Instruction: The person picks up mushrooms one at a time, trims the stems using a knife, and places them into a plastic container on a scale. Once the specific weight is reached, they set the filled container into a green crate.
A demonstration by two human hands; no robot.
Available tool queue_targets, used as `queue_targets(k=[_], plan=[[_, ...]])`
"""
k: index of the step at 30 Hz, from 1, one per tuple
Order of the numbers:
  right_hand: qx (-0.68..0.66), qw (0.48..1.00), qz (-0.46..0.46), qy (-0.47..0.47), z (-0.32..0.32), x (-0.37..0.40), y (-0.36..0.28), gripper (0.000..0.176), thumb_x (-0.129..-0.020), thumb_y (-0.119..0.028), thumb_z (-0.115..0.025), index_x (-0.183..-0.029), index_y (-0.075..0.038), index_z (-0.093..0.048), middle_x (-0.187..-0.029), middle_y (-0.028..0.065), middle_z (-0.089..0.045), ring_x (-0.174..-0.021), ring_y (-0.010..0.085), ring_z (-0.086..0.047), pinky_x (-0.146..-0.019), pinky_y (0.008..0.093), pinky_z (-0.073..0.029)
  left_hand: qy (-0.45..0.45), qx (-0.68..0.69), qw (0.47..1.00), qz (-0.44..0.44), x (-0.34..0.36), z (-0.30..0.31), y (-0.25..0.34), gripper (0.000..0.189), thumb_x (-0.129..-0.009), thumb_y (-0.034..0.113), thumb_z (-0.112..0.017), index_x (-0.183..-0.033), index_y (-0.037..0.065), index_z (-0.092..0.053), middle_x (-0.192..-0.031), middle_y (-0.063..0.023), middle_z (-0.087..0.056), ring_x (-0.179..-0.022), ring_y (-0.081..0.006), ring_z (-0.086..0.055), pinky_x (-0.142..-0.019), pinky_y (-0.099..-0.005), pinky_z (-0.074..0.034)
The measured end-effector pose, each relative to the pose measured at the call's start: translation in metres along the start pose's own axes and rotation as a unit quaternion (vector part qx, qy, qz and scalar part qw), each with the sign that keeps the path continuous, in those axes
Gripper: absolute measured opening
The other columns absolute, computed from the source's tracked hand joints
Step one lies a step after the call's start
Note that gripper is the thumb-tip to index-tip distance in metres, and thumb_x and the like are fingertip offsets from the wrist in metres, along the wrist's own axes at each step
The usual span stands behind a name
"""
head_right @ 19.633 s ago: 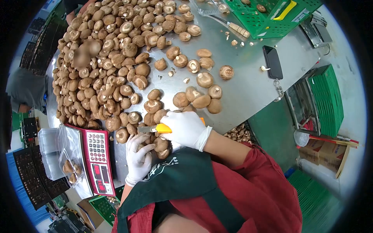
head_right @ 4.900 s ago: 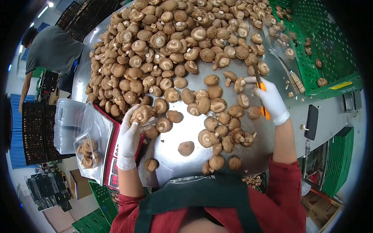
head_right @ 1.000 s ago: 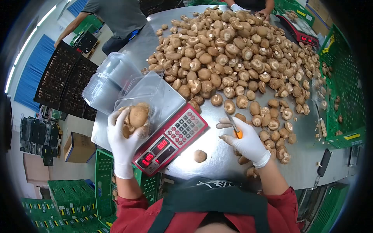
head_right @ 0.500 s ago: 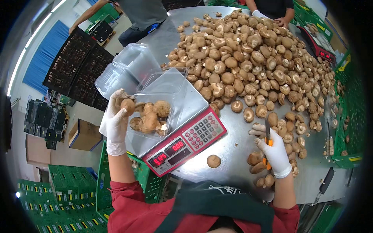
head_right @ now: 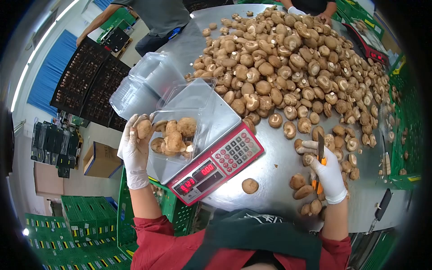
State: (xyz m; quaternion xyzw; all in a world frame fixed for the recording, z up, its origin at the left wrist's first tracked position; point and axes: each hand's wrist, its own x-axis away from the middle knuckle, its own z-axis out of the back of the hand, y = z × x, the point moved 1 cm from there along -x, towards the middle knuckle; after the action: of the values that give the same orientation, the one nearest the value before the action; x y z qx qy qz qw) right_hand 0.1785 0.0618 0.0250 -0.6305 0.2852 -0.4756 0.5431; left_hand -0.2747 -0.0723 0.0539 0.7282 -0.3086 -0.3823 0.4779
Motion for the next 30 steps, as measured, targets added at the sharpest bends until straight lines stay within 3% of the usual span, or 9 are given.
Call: queue_targets(k=[9, 12, 15, 17, 19, 23, 26, 27, 30], plan=[[-0.048, 0.995, 0.052, 0.074, 0.037, 0.018, 0.002, 0.033, -0.093, -0.003, -0.053, -0.126, 0.002, -0.056, -0.112, 0.0113, -0.069, -0.055, 0.0012, -0.045, -0.048, 0.0165, -0.037, 0.072, 0.026, 0.994, 0.072, -0.007, 0.017, -0.003, 0.045, -0.103, 0.042, -0.047, -0.111, -0.001, -0.058, -0.104, -0.0153, -0.067, -0.105, -0.0345, -0.066, -0.090, -0.0449, -0.057], [-0.030, 0.992, 0.084, 0.084, 0.056, 0.026, 0.005, 0.033, -0.095, -0.005, -0.052, -0.127, 0.001, -0.057, -0.113, 0.0101, -0.069, -0.054, 0.0006, -0.043, -0.048, 0.0164, -0.035, 0.132, -0.174, 0.976, -0.001, -0.008, 0.020, -0.005, 0.040, -0.105, 0.038, -0.045, -0.107, 0.001, -0.059, -0.098, -0.0135, -0.067, -0.095, -0.0276, -0.067, -0.086, -0.0398, -0.056], [-0.017, 0.987, 0.093, 0.133, 0.079, 0.047, 0.002, 0.034, -0.096, -0.008, -0.054, -0.129, -0.001, -0.058, -0.108, 0.0037, -0.070, -0.053, 0.0003, -0.041, -0.049, 0.0171, -0.034, 0.080, -0.514, 0.851, -0.070, 0.003, -0.008, 0.001, 0.015, -0.102, 0.014, -0.053, -0.104, 0.001, -0.060, -0.100, -0.0057, -0.061, -0.088, -0.0146, -0.059, -0.082, -0.0313, -0.051], [-0.003, 0.981, 0.105, 0.165, 0.099, 0.062, -0.001, 0.032, -0.096, -0.008, -0.055, -0.127, -0.002, -0.060, -0.105, 0.0040, -0.069, -0.053, 0.0010, -0.042, -0.049, 0.0178, -0.033, -0.039, -0.672, 0.726, -0.140, 0.010, -0.003, -0.009, 0.017, -0.095, 0.008, -0.059, -0.109, -0.002, -0.062, -0.108, -0.0129, -0.063, -0.104, -0.0253, -0.059, -0.095, -0.0366, -0.045], [-0.021, 0.974, 0.097, 0.202, 0.123, 0.083, -0.005, 0.033, -0.094, -0.004, -0.053, -0.127, 0.000, -0.059, -0.110, 0.0079, -0.069, -0.053, 0.0017, -0.044, -0.049, 0.0179, -0.037, -0.057, -0.629, 0.766, -0.117, 0.018, -0.019, -0.002, 0.023, -0.096, 0.012, -0.058, -0.114, -0.002, -0.063, -0.118, -0.0166, -0.061, -0.112, -0.0310, -0.056, -0.101, -0.0397, -0.042], [-0.072, 0.957, 0.100, 0.261, 0.181, 0.110, 0.023, 0.039, -0.089, -0.002, -0.049, -0.127, 0.002, -0.058, -0.116, 0.0146, -0.067, -0.056, 0.0045, -0.047, -0.051, 0.0180, -0.041, 0.058, -0.642, 0.728, -0.233, 0.042, -0.050, 0.006, 0.032, -0.099, 0.012, -0.054, -0.125, -0.006, -0.056, -0.126, -0.0181, -0.057, -0.118, -0.0320, -0.055, -0.104, -0.0415, -0.041], [-0.144, 0.949, 0.118, 0.254, 0.232, 0.124, 0.067, 0.042, -0.086, -0.005, -0.049, -0.127, 0.004, -0.057, -0.120, 0.0154, -0.066, -0.069, 0.0086, -0.055, -0.056, 0.0193, -0.045, -0.060, -0.548, 0.805, -0.219, 0.091, -0.120, -0.020, 0.034, -0.093, 0.005, -0.056, -0.126, -0.005, -0.056, -0.123, -0.0185, -0.060, -0.114, -0.0323, -0.057, -0.104, -0.0419, -0.041], [-0.150, 0.945, 0.104, 0.271, 0.239, 0.126, 0.081, 0.043, -0.086, -0.006, -0.050, -0.127, 0.003, -0.057, -0.120, 0.0147, -0.066, -0.073, 0.0095, -0.056, -0.060, 0.0202, -0.046, -0.231, -0.543, 0.781, -0.204, 0.103, -0.124, -0.038, 0.040, -0.086, 0.001, -0.061, -0.126, -0.004, -0.056, -0.123, -0.0191, -0.060, -0.116, -0.0345, -0.057, -0.106, -0.0433, -0.040], [-0.168, 0.940, 0.068, 0.290, 0.248, 0.126, 0.109, 0.043, -0.086, -0.007, -0.051, -0.128, 0.001, -0.058, -0.121, 0.0129, -0.066, -0.084, 0.0119, -0.059, -0.069, 0.0228, -0.049, -0.391, -0.538, 0.743, -0.072, 0.146, -0.184, -0.079, 0.055, -0.076, -0.001, -0.065, -0.130, -0.001, -0.052, -0.138, -0.0244, -0.046, -0.129, -0.0460, -0.044, -0.108, -0.0488, -0.038]])
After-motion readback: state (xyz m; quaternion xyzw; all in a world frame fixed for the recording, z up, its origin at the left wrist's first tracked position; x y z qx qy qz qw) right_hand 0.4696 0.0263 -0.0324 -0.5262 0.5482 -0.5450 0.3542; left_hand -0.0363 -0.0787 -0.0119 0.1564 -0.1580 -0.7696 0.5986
